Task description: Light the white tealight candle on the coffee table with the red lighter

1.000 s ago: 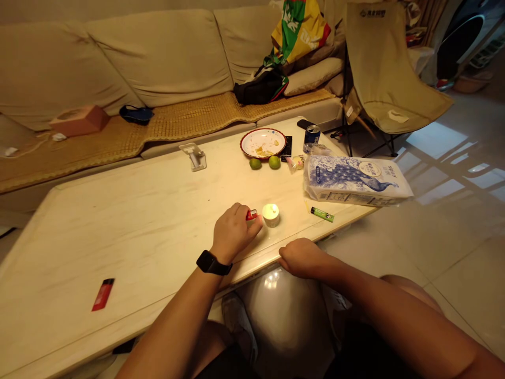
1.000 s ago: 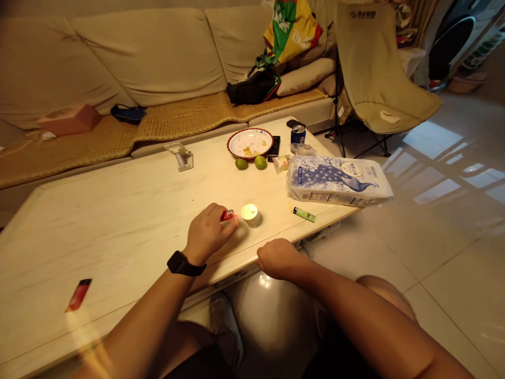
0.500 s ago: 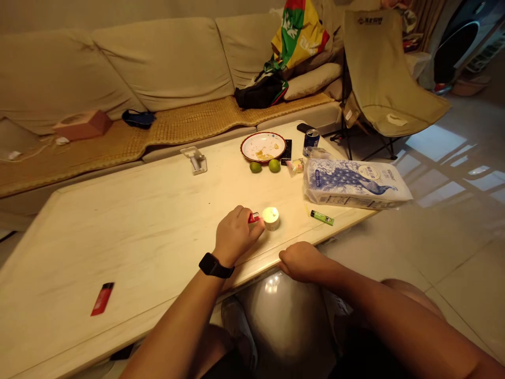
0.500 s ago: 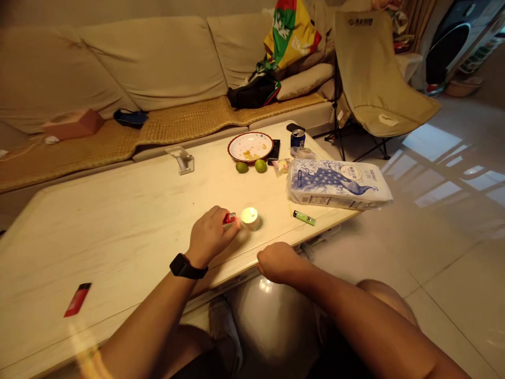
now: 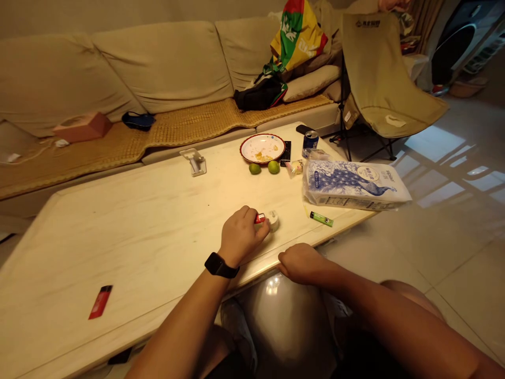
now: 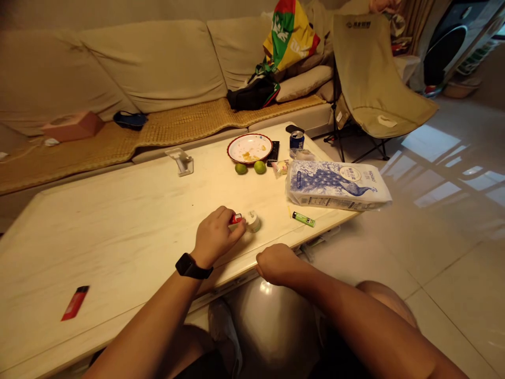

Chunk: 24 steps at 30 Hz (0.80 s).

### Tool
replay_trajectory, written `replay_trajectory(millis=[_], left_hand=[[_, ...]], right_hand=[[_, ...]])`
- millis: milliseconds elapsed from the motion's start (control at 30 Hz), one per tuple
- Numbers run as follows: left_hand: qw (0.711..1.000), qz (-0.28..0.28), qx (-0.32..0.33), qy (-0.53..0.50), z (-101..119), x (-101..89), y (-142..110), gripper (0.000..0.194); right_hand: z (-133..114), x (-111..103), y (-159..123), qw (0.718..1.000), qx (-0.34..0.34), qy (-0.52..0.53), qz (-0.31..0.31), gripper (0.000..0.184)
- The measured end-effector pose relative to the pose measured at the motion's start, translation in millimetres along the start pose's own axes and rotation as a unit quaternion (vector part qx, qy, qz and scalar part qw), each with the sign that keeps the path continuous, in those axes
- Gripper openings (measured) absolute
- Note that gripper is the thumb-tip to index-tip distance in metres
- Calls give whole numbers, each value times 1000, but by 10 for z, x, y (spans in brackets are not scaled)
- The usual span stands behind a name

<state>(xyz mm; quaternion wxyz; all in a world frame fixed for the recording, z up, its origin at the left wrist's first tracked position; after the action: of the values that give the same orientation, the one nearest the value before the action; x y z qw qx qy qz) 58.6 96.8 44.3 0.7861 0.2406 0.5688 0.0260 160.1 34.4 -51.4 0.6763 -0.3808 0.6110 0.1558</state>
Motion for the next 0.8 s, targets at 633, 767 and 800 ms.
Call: replay_trajectory(millis=[633, 767, 800], left_hand=[[997, -47, 12, 67, 171, 139, 124, 24], [996, -57, 11, 67, 170, 145, 133, 25], [996, -58, 12, 67, 170, 145, 134, 25]], right_hand=[[13, 4, -3, 1000, 7, 11, -11, 40], [13, -8, -7, 1000, 6, 13, -6, 40], [13, -6, -8, 1000, 6, 12, -6, 40]])
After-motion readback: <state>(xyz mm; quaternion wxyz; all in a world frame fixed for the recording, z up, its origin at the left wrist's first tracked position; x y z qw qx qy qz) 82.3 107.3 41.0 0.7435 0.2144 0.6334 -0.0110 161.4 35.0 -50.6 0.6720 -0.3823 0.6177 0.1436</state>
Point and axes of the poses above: each hand's wrist, its own y-axis towards the middle knuckle, its own x-axis out of the palm, z = x × y, the point moved 10 cm from there along y, towards the middle knuckle, and after that the axes turned 7 degrees about -y, right-handed, at the moved point
